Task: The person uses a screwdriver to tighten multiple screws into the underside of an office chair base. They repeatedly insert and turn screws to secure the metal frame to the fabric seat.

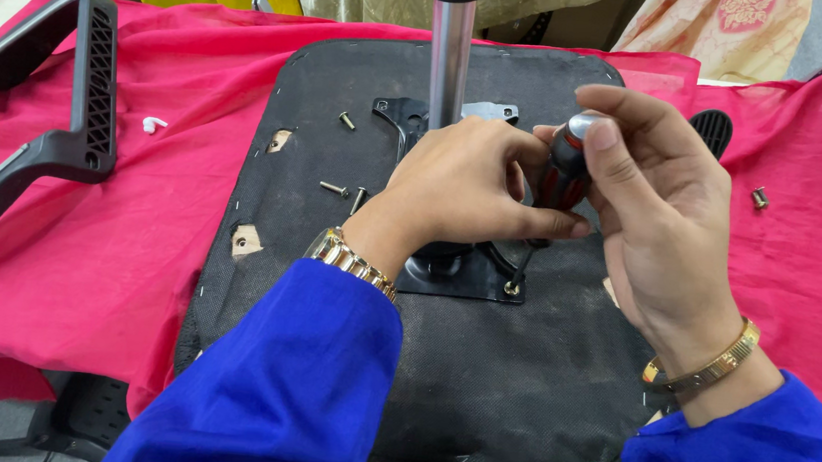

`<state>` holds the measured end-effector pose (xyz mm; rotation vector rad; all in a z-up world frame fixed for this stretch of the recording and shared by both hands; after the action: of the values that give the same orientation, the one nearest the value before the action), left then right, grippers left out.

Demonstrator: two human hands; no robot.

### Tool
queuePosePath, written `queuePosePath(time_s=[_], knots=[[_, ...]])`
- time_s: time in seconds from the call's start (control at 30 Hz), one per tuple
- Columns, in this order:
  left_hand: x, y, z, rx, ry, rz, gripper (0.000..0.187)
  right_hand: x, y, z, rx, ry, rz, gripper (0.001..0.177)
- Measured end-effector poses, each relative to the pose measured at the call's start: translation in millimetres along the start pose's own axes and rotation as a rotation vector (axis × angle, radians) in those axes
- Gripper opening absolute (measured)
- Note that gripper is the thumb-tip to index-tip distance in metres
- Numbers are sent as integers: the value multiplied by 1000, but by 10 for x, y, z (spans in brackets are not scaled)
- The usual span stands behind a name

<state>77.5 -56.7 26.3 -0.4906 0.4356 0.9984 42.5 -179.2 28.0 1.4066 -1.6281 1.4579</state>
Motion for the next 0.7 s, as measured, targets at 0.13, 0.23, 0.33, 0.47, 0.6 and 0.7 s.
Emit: queuePosePath(time_s=[0.13,0.23,0.33,0.47,0.6,0.7], knots=[[10,-2,-25,25,12,-1,54,-16,2,17,1,20,-43,26],[-4,-2,-25,32,7,-33,53,43,-3,13,14,92,11,22],[-7,-2,-28,37,10,-50,53,61,5,31,-19,170,22,20],[-6,-5,-37,47,39,-69,53,57,23,-29,-18,158,27,27],[1,-19,-54,73,28,-88,51,-34,15,-44,-35,85,-77,37],[17,-21,-52,79,15,-77,53,-39,1,-32,-71,92,-79,35]])
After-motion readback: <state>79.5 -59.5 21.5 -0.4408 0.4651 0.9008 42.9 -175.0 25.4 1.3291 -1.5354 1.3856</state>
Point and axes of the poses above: each hand's wrist, its own y-axis away from the middle knuckle, its own z-axis out of the back of the hand, x = y × z, the point moved 10 cm from there along -y, towards the middle knuckle, and after that the axes turned 2 degrees about -z, right-handed, at the moved point
